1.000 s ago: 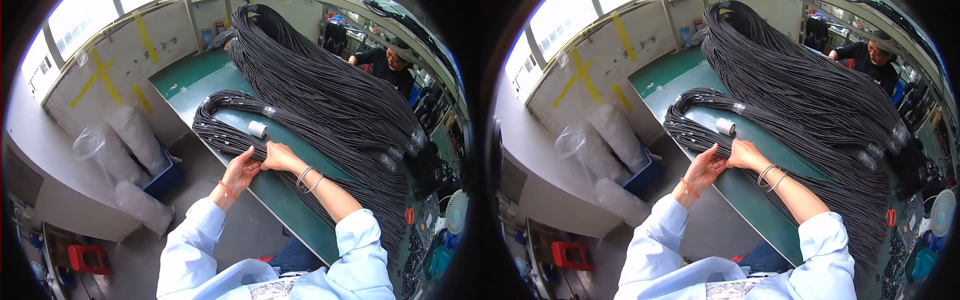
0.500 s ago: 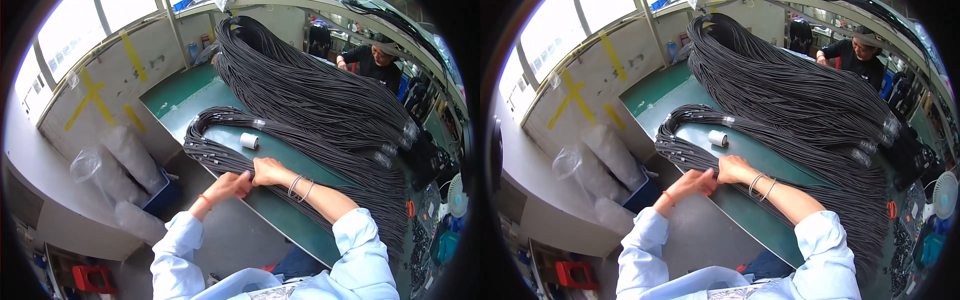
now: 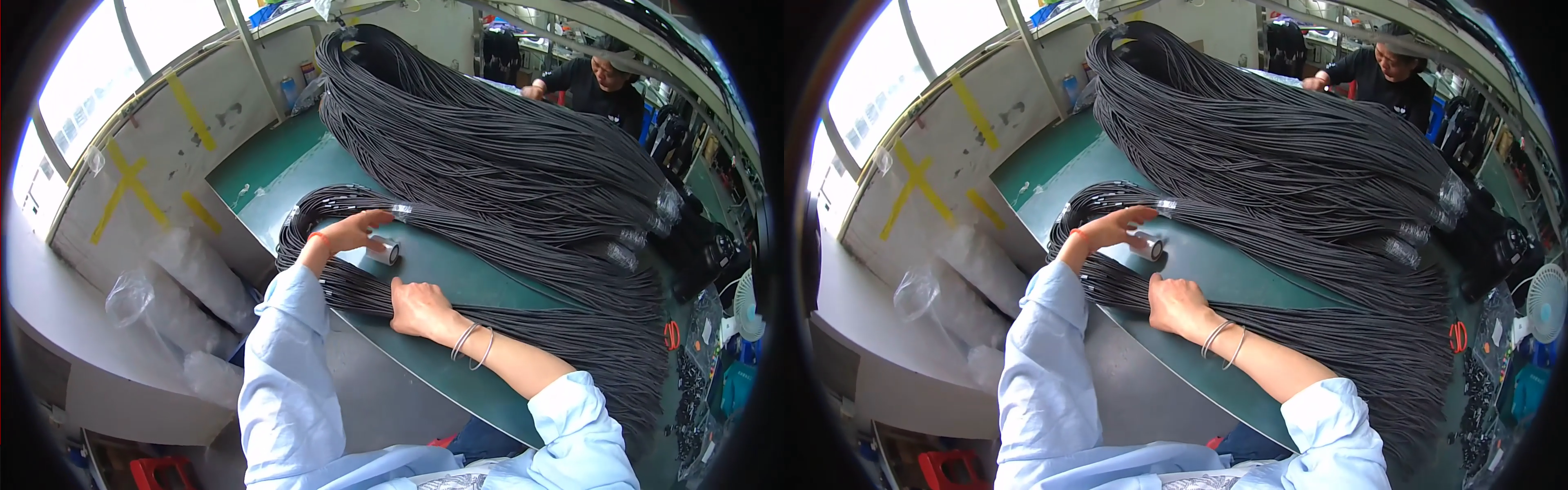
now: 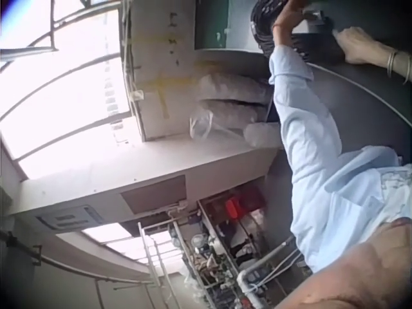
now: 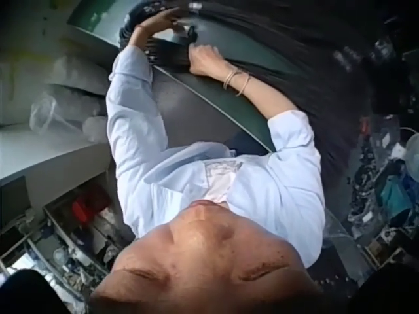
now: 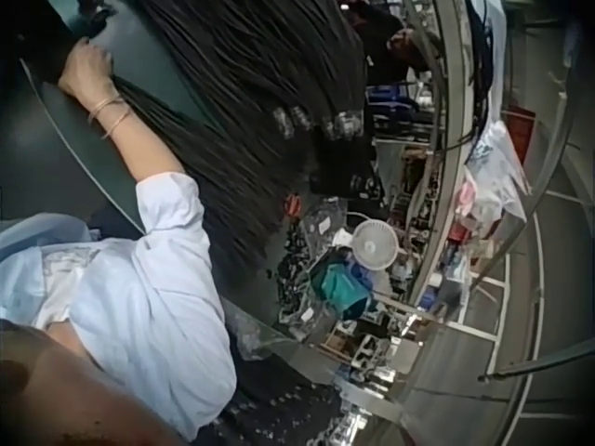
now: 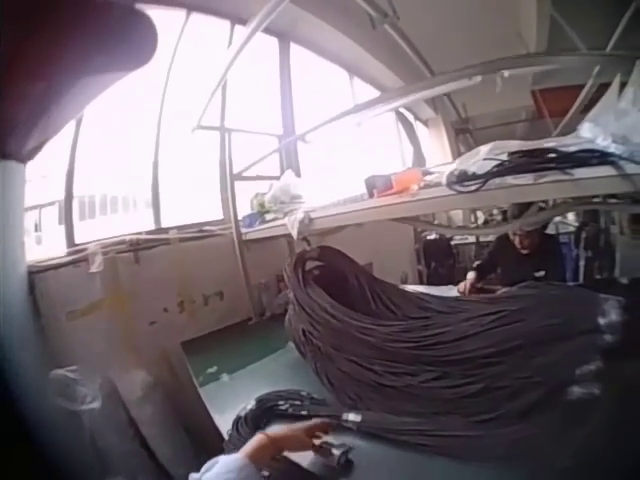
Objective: Bundling and securing sets of black electrical wires with tape at a workstation.
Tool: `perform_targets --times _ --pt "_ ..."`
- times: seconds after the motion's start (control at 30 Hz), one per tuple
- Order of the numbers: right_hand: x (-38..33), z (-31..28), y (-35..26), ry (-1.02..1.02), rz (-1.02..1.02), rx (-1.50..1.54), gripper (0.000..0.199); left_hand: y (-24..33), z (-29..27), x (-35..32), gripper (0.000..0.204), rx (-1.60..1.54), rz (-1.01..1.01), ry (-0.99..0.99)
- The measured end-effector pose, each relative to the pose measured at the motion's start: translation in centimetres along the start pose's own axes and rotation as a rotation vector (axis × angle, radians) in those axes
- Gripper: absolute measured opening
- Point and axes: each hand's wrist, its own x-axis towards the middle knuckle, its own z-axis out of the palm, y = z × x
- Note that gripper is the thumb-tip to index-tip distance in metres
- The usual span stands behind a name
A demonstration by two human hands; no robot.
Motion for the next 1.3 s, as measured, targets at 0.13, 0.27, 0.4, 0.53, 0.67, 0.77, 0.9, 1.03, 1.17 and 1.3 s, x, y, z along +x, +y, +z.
perform_targets --times 0.13,0.27,0.4,0.53,0.67,0.77,0.9,1.03,1.17,1.3 --pt "0.0 -0.2 0.2 -0.005 -0.015 0.013 0.026 2.4 -0.3 -2.1 0.045 0.094 -0.093 -0.198" --pt "0.1 -0.2 0.0 -0.008 -0.025 -0.02 0.024 3.6 -0.3 -3.1 0.041 0.296 -0.052 -0.171" --pt "0.2 -0.2 0.1 -0.003 -0.015 -0.027 0.024 3.8 0.3 -3.3 0.029 0.428 0.018 -0.117" --pt "0.2 -0.1 0.0 0.006 -0.021 -0.025 0.024 3.5 0.5 -3.6 0.019 0.391 0.067 -0.059" --pt "0.0 -0.6 0.1 -0.008 -0.051 -0.034 0.024 4.0 0.7 -3.8 0.015 0.533 0.061 -0.065" --pt "-0.7 -1.5 -0.9 0.149 -0.186 -0.163 0.025 3.4 0.5 -4.2 0.017 0.581 0.51 0.009" --pt "-0.6 -4.6 -2.5 0.132 -0.125 -0.195 0.031 6.0 -1.0 -5.2 0.019 0.177 0.067 -0.203" --pt "1.3 -5.4 0.3 0.119 -0.185 -0.113 0.036 6.8 -0.4 -4.8 0.019 0.135 0.051 -0.189" --pt "2.7 -6.5 1.0 -0.115 -0.071 -0.012 0.039 6.5 3.4 -6.9 0.018 0.408 0.332 0.354" --pt "4.6 -6.4 3.9 -0.11 -0.199 0.127 0.042 4.7 7.5 -13.1 0.039 0.736 0.704 0.564"
